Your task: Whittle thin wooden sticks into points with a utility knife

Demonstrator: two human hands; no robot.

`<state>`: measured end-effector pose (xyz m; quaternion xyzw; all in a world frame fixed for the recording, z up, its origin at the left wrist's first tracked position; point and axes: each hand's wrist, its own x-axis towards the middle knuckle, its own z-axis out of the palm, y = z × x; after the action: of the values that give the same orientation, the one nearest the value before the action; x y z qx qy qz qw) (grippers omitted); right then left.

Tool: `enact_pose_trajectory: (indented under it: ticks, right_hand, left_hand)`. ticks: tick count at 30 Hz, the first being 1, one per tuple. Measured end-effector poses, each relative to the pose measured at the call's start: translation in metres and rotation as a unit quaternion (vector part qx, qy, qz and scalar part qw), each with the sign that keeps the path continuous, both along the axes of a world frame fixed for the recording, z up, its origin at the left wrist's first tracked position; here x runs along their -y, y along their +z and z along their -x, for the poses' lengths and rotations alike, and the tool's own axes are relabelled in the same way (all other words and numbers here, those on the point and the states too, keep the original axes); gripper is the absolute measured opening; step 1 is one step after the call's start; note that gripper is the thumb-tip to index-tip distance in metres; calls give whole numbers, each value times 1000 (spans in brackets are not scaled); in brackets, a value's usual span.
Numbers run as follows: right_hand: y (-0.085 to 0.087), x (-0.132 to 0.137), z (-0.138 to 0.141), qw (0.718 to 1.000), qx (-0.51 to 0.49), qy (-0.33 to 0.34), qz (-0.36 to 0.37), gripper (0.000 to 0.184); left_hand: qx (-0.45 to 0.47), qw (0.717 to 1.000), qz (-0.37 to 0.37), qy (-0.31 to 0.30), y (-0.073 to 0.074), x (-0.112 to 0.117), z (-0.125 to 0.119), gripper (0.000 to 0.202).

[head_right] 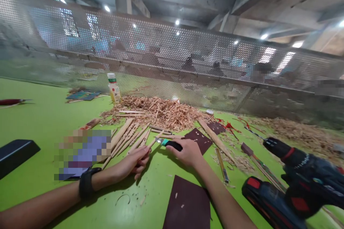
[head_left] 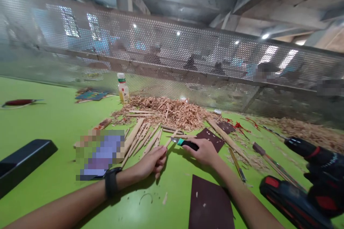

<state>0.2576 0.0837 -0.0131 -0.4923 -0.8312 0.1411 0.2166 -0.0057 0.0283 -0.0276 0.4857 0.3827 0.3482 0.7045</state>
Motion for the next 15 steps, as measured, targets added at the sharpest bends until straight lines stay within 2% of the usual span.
enact_pose_trajectory:
  ticks: [5, 8, 11, 13, 15]
  right_hand:
    - [1, -15, -28, 993, -10, -117, -12, 60]
    - [4, -18, -38, 986, -45, -157, -34, 57]
    - [3, -11, -29, 986, -98, -135, -25, 63]
    - [1, -3, -17, 989, -115, -91, -15, 64]
    - [0, 5, -5, 994, -105, -36, -8, 57]
  left_hand:
    - [5, 999, -14, -44, 3, 10, 1, 47]
    - [7, 999, -18, -37, 0, 11, 2, 46]
    - [6, 1000, -23, -13, -2, 8, 0, 46]
    - [-2, 1000, -26, -4, 0, 8, -2, 46]
    - [-5, 1000, -27, 1, 2, 9, -4, 46]
